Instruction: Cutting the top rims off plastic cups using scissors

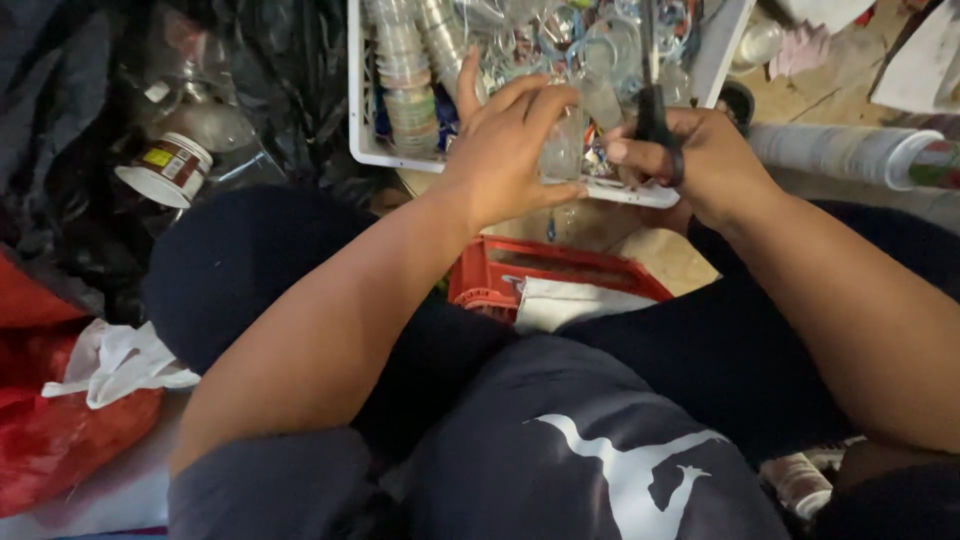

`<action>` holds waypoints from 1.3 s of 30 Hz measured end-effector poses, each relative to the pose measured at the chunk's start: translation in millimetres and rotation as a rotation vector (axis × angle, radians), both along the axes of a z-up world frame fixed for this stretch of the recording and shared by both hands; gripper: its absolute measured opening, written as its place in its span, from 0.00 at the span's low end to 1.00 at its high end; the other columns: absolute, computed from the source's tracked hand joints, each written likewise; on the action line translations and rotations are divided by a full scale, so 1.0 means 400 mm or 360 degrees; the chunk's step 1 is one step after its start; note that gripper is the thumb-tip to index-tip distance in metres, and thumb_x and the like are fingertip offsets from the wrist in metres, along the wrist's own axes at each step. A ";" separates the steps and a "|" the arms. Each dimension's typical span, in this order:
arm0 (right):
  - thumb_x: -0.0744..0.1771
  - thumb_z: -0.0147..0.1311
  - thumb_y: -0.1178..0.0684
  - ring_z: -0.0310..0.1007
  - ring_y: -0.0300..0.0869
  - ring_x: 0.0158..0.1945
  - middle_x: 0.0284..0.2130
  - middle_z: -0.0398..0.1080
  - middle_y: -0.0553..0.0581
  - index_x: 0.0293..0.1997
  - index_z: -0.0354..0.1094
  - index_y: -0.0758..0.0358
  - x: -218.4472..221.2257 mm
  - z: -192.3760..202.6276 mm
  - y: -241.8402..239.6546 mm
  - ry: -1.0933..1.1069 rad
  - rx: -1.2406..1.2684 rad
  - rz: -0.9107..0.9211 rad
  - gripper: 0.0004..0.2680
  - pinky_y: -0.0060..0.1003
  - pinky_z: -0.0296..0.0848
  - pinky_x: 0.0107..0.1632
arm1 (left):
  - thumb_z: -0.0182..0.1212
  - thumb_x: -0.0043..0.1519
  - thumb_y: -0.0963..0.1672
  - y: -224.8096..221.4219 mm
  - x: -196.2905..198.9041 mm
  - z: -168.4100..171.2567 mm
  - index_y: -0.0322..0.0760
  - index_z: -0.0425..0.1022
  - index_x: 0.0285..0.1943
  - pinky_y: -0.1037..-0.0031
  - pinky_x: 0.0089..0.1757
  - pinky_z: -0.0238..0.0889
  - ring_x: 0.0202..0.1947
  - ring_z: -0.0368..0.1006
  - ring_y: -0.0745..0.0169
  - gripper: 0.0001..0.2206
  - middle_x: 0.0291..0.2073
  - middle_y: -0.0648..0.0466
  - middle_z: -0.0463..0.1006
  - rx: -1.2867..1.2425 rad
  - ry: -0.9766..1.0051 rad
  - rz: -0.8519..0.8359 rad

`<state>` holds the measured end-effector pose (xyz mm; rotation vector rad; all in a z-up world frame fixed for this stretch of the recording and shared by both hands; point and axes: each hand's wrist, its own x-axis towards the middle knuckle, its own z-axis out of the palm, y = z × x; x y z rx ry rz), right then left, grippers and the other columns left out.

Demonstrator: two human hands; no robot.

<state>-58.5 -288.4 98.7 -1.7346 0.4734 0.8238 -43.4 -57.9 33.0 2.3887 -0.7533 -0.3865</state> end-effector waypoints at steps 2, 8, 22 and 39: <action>0.65 0.62 0.52 0.64 0.34 0.24 0.23 0.69 0.52 0.45 0.75 0.66 -0.007 -0.018 0.008 0.0038 0.0066 -0.0056 0.09 0.23 0.62 0.31 | 0.78 0.49 0.56 -0.008 -0.013 -0.019 0.43 0.63 0.68 0.37 0.65 0.14 0.69 0.61 0.51 0.40 0.56 0.52 0.78 -0.0034 -0.0119 -0.0002; 0.63 0.64 0.57 0.68 0.35 0.28 0.27 0.71 0.53 0.40 0.74 0.68 -0.006 -0.043 0.037 0.0061 0.0281 -0.0246 0.07 0.23 0.68 0.36 | 0.81 0.48 0.54 -0.020 -0.025 -0.033 0.44 0.63 0.69 0.35 0.66 0.17 0.67 0.64 0.51 0.41 0.54 0.52 0.78 -0.0133 -0.0298 0.0033; 0.62 0.59 0.62 0.70 0.37 0.29 0.31 0.74 0.58 0.43 0.73 0.69 0.009 -0.065 0.027 0.0181 0.0493 -0.0220 0.08 0.26 0.70 0.38 | 0.74 0.53 0.62 -0.040 -0.019 -0.032 0.45 0.65 0.67 0.37 0.65 0.13 0.68 0.64 0.54 0.39 0.57 0.54 0.79 -0.0255 -0.0004 0.0143; 0.62 0.62 0.59 0.63 0.33 0.25 0.23 0.69 0.51 0.37 0.74 0.63 0.006 -0.086 0.015 0.0023 0.0145 0.0035 0.05 0.24 0.61 0.31 | 0.76 0.45 0.60 -0.046 -0.010 -0.031 0.39 0.70 0.60 0.34 0.63 0.14 0.59 0.71 0.50 0.39 0.49 0.49 0.80 -0.0174 0.0259 0.0076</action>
